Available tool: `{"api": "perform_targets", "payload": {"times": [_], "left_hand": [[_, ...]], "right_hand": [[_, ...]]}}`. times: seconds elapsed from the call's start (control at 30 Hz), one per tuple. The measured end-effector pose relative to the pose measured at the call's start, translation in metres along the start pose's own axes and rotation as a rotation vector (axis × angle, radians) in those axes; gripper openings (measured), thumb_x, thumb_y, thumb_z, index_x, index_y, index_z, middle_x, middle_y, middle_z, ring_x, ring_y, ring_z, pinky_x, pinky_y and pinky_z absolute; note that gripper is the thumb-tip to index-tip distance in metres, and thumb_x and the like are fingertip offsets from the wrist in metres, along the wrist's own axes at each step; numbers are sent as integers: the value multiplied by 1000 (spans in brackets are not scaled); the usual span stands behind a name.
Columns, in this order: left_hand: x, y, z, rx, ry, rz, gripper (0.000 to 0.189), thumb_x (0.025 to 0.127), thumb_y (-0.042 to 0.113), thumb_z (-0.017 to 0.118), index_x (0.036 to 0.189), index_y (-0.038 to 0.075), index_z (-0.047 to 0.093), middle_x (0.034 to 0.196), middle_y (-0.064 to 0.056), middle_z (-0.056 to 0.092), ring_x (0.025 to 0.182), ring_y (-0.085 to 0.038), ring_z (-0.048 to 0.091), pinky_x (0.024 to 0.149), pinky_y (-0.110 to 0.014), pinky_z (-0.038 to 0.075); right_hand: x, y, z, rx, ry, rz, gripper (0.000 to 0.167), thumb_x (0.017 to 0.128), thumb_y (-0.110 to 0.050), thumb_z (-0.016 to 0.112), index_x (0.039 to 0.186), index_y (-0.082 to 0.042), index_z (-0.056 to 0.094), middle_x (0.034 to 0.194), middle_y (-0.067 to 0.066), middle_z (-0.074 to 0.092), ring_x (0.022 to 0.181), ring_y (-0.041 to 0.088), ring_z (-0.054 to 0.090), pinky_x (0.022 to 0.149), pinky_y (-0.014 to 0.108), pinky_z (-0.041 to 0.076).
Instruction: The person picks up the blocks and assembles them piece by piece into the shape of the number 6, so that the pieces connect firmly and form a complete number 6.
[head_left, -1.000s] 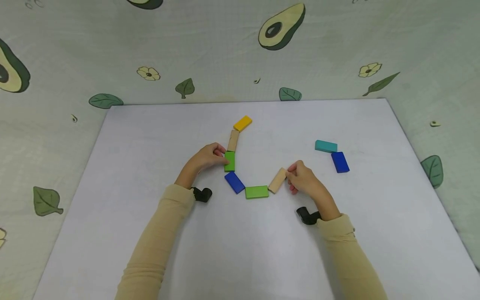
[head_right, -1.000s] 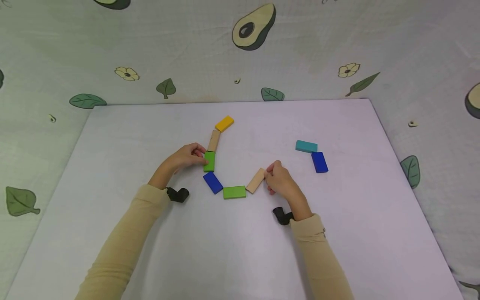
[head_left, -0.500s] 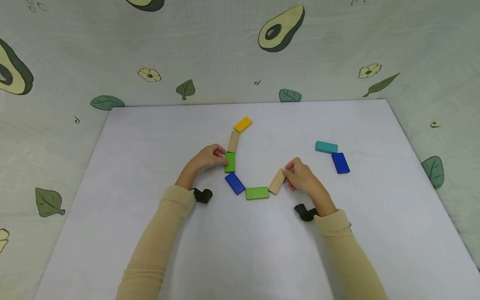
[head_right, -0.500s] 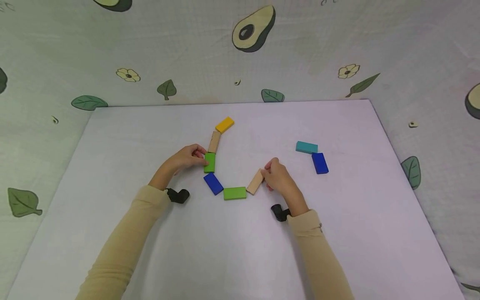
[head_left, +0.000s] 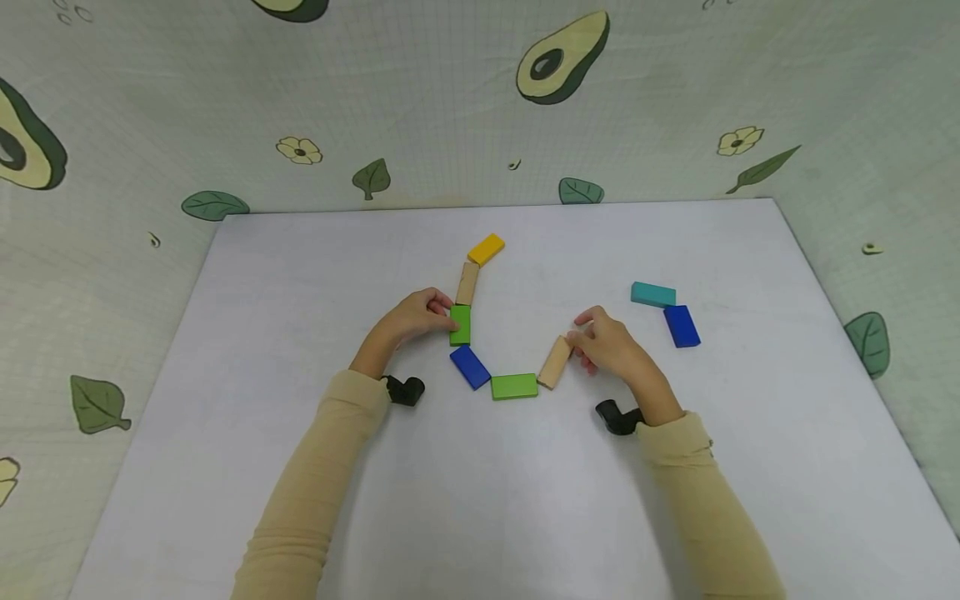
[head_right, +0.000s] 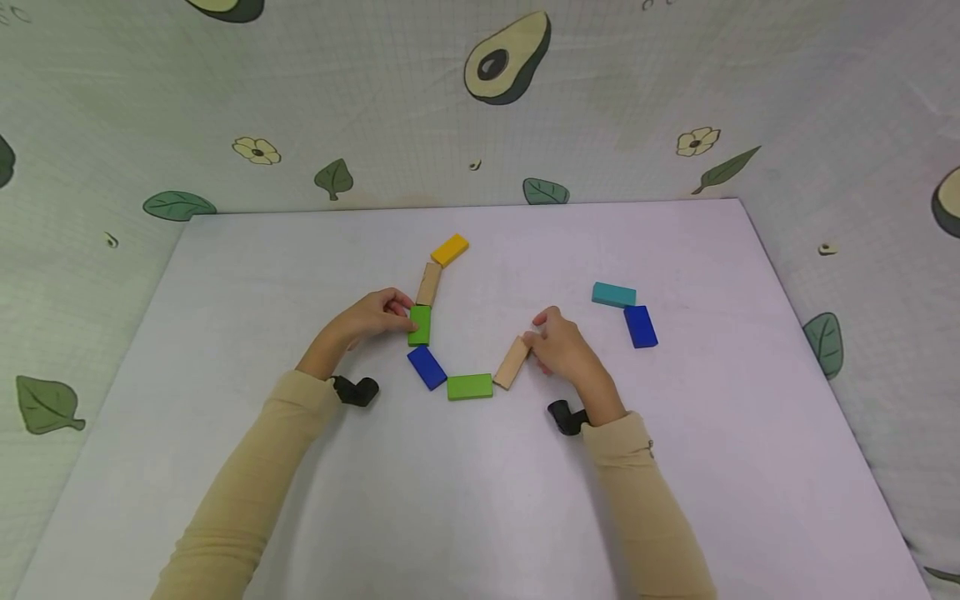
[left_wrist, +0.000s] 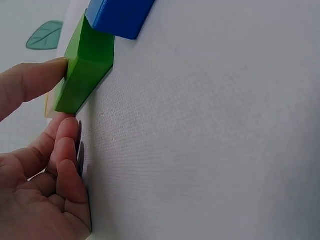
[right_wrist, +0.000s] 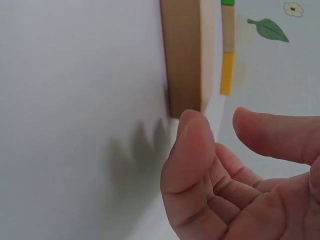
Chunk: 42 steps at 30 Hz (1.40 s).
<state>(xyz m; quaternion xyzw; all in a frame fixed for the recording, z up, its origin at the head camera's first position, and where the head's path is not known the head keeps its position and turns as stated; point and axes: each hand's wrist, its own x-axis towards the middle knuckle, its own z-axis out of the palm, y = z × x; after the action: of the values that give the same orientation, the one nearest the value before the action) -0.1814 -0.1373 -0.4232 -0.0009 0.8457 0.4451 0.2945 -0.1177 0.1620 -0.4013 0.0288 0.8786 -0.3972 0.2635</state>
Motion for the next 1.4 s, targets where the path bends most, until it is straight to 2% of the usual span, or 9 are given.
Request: {"api": "perform_targets", "payload": {"times": [0.27, 0.4, 0.53, 0.87, 1.1, 1.4], "left_hand": [[0, 0, -2, 13, -9, -4, 41, 78, 16, 72, 113, 5, 53, 87, -2, 46, 82, -16, 43, 74, -26, 34], [1, 0, -1, 18, -8, -11, 41, 79, 18, 72, 113, 6, 53, 87, -2, 45, 82, -17, 42, 73, -26, 34], [3, -1, -1, 21, -3, -17, 41, 79, 18, 72, 113, 6, 54, 87, -2, 45, 81, -17, 42, 72, -26, 34], [4, -1, -1, 25, -6, -19, 41, 79, 19, 73, 113, 7, 54, 87, -2, 45, 81, -17, 42, 71, -26, 33], [3, 0, -2, 13, -14, -19, 41, 79, 18, 72, 113, 7, 54, 85, -2, 45, 80, -17, 42, 72, -26, 33], [2, -1, -3, 17, -29, -30, 42, 78, 17, 73, 114, 8, 53, 88, -2, 46, 84, -18, 43, 75, -27, 34]], "right_hand": [[-1, 2, -28, -80, 71, -45, 34, 98, -19, 45, 125, 2, 44, 99, 19, 58, 79, 25, 55, 65, 27, 44], [1, 9, -46, -121, 128, -46, 34, 98, -21, 45, 124, 0, 46, 112, 21, 54, 98, 31, 52, 78, 38, 44], [2, 15, -62, -128, 184, -66, 35, 97, -22, 45, 124, 1, 47, 121, 23, 51, 112, 35, 48, 91, 48, 39], [9, 39, -89, -75, 267, -70, 39, 95, -22, 50, 127, 0, 45, 126, 25, 49, 119, 38, 44, 96, 51, 37], [16, 54, -98, -69, 269, -41, 47, 94, -21, 53, 134, 0, 40, 132, 26, 44, 124, 40, 39, 99, 54, 34], [24, 62, -103, -163, 175, 1, 52, 91, -17, 57, 136, 3, 38, 139, 30, 35, 128, 47, 30, 102, 60, 26]]}}
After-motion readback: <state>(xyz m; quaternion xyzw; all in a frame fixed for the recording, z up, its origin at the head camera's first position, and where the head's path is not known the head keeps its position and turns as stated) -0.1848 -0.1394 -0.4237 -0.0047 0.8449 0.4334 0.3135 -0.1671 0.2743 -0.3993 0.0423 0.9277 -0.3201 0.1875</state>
